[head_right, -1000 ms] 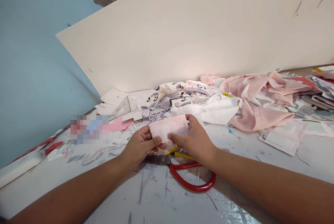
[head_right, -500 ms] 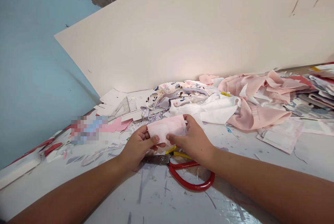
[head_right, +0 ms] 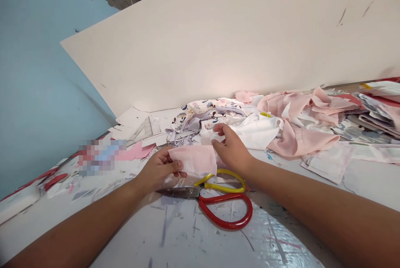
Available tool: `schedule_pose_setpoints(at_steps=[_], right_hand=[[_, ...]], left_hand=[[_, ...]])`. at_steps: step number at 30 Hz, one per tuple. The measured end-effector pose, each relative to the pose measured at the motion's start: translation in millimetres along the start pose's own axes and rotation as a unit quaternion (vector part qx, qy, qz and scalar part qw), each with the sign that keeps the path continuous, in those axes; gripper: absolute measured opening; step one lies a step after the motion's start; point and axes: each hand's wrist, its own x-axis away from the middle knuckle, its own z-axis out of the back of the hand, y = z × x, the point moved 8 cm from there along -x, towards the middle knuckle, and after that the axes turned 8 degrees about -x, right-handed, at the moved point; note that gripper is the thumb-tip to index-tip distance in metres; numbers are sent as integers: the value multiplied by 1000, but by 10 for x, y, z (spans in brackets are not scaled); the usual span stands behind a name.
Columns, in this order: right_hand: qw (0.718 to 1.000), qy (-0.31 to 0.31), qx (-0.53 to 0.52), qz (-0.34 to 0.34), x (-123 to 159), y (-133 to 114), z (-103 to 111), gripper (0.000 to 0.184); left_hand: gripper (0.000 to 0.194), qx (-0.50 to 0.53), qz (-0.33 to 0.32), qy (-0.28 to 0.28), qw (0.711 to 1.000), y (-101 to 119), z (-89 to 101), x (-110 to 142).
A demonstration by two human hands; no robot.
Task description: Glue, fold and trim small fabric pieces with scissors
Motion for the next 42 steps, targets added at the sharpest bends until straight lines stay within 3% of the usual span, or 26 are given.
schedule_pose_setpoints(at_steps=[2,6,10,13,16,21,27,30,33,35,39,42], right_hand=[[999,-27,20,15,-19,29,-84,43],[998,-50,42,16,-36,127,-212,60],[998,-42,38,3,-52,174,-217,39],[1000,-21,20,-4,-31,137,-151,23],[1000,17,-19,-7,7,104,-62,20],[995,65,-78,-18,42,155,43,17],[993,48,-104,-6,77,77,44,13],[993,35,-112,7,105,-16,37,16],[993,19,-116,5,139,-103,37,25],[993,-1,-122,-5,167,-151,15,34],[989,-44,-134,-45,248,-200,-89,43],[973,-66,-203,-90,318,-229,-173,46]], left_hand=[[21,-29,-2,-47,998,-13,-20,-30],[15,-113,-6,-35,993,-26,52,-87],[14,-233,-47,29,971,50,115,-124],[18,-242,-44,57,967,17,138,-135],[24,-208,-17,96,973,-74,203,-132],[17,-204,-12,152,967,-74,291,-86],[12,-223,-46,195,954,70,357,-20],[15,-161,-43,197,966,65,361,-12],[16,31,7,160,987,-42,278,-26],[16,122,39,134,983,-80,188,-24],[19,204,103,77,971,-123,9,2],[17,249,128,42,959,-136,-81,25]])
